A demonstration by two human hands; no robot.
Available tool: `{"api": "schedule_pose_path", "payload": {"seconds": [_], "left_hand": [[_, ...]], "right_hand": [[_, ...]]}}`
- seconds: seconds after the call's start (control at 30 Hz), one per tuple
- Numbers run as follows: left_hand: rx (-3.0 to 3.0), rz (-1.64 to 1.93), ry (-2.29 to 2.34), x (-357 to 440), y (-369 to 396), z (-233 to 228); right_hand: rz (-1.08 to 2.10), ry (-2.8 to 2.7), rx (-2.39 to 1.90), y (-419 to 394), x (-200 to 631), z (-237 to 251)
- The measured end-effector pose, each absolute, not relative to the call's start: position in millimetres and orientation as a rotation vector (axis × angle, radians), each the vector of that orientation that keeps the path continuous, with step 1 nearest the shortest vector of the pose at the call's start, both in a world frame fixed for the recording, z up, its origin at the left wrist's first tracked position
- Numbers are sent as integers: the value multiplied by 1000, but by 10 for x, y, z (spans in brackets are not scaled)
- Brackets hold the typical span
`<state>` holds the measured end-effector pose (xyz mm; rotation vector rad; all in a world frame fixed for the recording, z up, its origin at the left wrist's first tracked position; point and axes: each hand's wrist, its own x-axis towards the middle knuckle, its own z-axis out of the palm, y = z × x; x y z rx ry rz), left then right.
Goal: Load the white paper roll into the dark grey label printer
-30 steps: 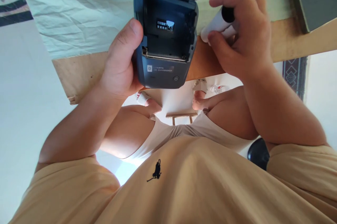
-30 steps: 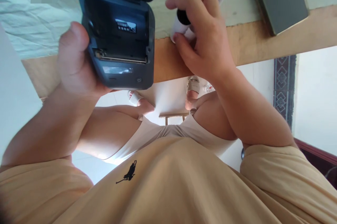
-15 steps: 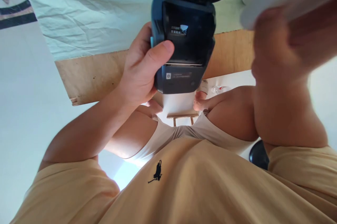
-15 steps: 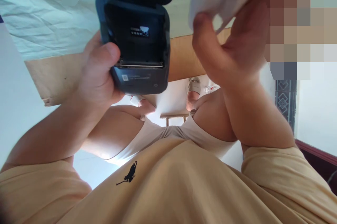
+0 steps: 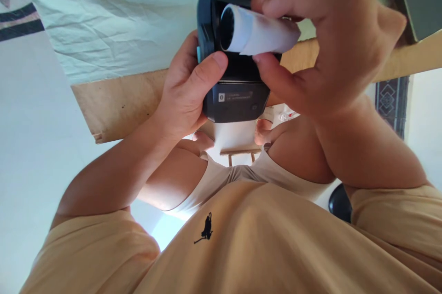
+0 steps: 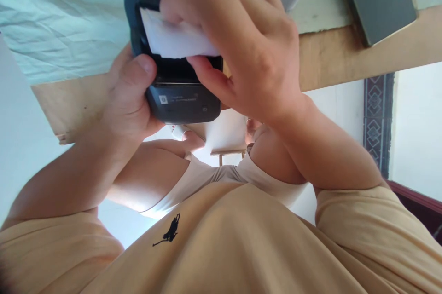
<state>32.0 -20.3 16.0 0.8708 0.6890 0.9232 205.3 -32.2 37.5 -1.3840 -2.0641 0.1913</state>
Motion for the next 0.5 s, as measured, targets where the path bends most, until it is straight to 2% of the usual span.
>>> {"api": "schedule_pose_path", "payload": {"seconds": [0.17,0.5], "left_hand": [[896,907,697,307,-202,173],[893,970,657,317,-211,129]], "right_hand": [[-51,-2210,-1244,-347,1985,374],[-99,-2159,-1106,-376,1989,302]]}}
